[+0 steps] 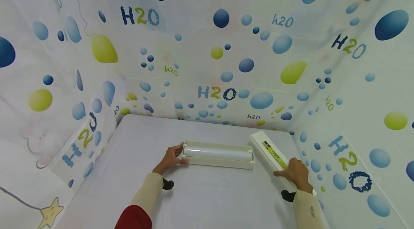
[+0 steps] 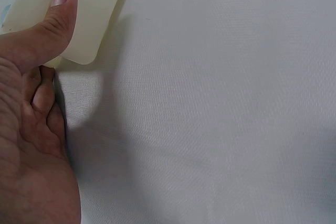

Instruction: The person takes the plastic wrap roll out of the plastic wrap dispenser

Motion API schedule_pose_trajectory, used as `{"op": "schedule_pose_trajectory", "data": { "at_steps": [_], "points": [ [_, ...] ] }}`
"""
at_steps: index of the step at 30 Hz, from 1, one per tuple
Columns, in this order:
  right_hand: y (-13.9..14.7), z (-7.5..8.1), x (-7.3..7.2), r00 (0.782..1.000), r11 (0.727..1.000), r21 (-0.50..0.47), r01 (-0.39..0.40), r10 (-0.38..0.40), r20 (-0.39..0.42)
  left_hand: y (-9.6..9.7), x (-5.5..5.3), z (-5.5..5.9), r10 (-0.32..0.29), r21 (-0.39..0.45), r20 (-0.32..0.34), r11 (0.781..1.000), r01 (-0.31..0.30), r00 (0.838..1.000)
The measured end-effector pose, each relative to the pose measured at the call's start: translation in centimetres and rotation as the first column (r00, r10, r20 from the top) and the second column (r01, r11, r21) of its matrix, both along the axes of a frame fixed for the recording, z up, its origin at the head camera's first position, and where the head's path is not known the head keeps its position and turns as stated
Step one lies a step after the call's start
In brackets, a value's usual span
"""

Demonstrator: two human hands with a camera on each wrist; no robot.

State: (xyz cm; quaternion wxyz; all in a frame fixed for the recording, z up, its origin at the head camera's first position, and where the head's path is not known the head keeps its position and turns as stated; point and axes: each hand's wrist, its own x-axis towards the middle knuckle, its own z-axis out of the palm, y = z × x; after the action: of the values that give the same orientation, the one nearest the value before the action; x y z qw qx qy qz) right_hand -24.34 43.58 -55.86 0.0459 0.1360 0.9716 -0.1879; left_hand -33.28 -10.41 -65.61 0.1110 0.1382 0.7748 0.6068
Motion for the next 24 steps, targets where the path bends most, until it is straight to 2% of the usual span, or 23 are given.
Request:
{"op": "schedule_pose_trajectory", "data": {
  "at_steps": [4,11,20,24],
  "points": [
    [-0.07,-0.24,-0.01,1.0,1.0,-0.004,0.008,-0.008,0.005,-0.14,-0.03,-0.12,0.01,-0.009,-0.042,1.0,-0.01,0.999],
    [-0.06,-0.24,0.07,0.999,0.999,-0.022,0.029,-0.028,0.034,0.16,-0.26,-0.06,0.009,-0.01,0.029,1.0,-0.009,1.0],
    [0.27,-0.4,-0.41,0.998,1.0,-0.002,0.02,-0.02,0.053,0.58,-0.58,-0.03,0.023,-0.01,0.031,1.0,-0.022,0.999],
    [0.67,-0.9,-0.71,0.999,1.0,0.013,0.014,-0.015,0.049,0.57,-0.71,-0.1,0.01,-0.027,0.007,1.0,-0.01,1.0]
  ]
}}
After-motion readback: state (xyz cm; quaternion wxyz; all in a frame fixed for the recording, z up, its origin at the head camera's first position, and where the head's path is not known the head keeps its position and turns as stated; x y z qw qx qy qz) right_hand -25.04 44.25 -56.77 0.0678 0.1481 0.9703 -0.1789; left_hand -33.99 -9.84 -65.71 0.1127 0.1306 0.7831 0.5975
